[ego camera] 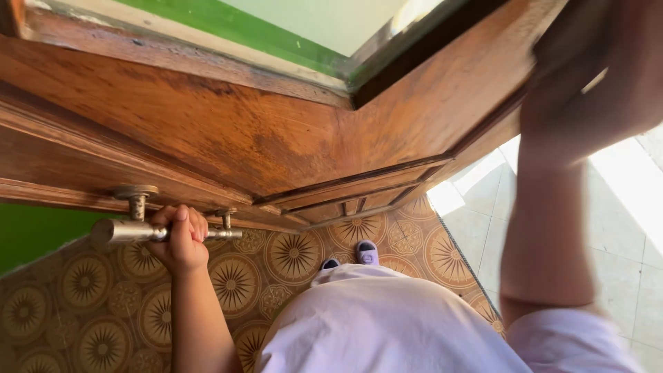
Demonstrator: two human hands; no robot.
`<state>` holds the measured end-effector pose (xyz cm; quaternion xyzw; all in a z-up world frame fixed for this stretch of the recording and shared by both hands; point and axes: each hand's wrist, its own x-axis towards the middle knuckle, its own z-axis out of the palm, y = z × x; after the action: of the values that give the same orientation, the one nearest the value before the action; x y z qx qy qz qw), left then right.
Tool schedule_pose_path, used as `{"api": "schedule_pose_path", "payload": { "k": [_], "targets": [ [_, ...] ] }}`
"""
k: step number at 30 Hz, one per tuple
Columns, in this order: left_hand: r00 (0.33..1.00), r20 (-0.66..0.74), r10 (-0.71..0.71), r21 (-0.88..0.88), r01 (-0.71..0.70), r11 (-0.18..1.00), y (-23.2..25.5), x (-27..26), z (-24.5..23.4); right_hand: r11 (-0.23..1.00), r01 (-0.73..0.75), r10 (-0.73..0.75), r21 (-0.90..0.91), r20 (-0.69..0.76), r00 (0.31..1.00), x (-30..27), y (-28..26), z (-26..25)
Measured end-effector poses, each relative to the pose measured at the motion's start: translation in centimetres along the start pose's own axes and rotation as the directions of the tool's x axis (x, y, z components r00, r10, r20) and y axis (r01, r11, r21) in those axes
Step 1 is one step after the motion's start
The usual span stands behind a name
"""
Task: The person wipes the surface of a wooden door with a small cloth, moving from the upper glass panel down to the lower panels. They hold the door handle with one hand while scrubbing with the other, then briefly open the door before continuing to wipe the frame and panels.
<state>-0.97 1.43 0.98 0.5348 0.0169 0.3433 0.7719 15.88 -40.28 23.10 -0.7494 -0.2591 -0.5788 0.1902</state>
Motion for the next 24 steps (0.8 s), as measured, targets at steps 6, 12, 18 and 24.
{"api": "schedule_pose_path", "payload": {
  "k": [6, 12, 18, 24],
  "targets": [
    [0.996, -0.068, 0.062, 0.005, -0.062, 0.998, -1.0, -0.2, -0.4, 0.981, -0.15, 0.145, -0.127, -0.044, 0.988, -15.0, 0.8, 3.1],
    [0.999, -0.001, 0.038, -0.031, -0.038, 0.999, 0.1, 0.2, 0.1, 0.985, -0.171, 0.167, 0.011, 0.148, 0.975, -24.6, 1.1, 2.8],
    [1.0, 0.017, 0.008, -0.024, -0.008, 1.0, -0.1, 0.2, -0.4, 0.975, -0.219, 0.217, -0.018, 0.238, 0.947, -22.6, 0.2, 1.2],
    [0.996, -0.074, 0.046, -0.045, -0.049, 0.998, -1.5, 0.1, -0.3, 0.933, -0.354, 0.311, 0.062, 0.357, 0.881, -24.2, -3.1, -1.1]
  ]
}}
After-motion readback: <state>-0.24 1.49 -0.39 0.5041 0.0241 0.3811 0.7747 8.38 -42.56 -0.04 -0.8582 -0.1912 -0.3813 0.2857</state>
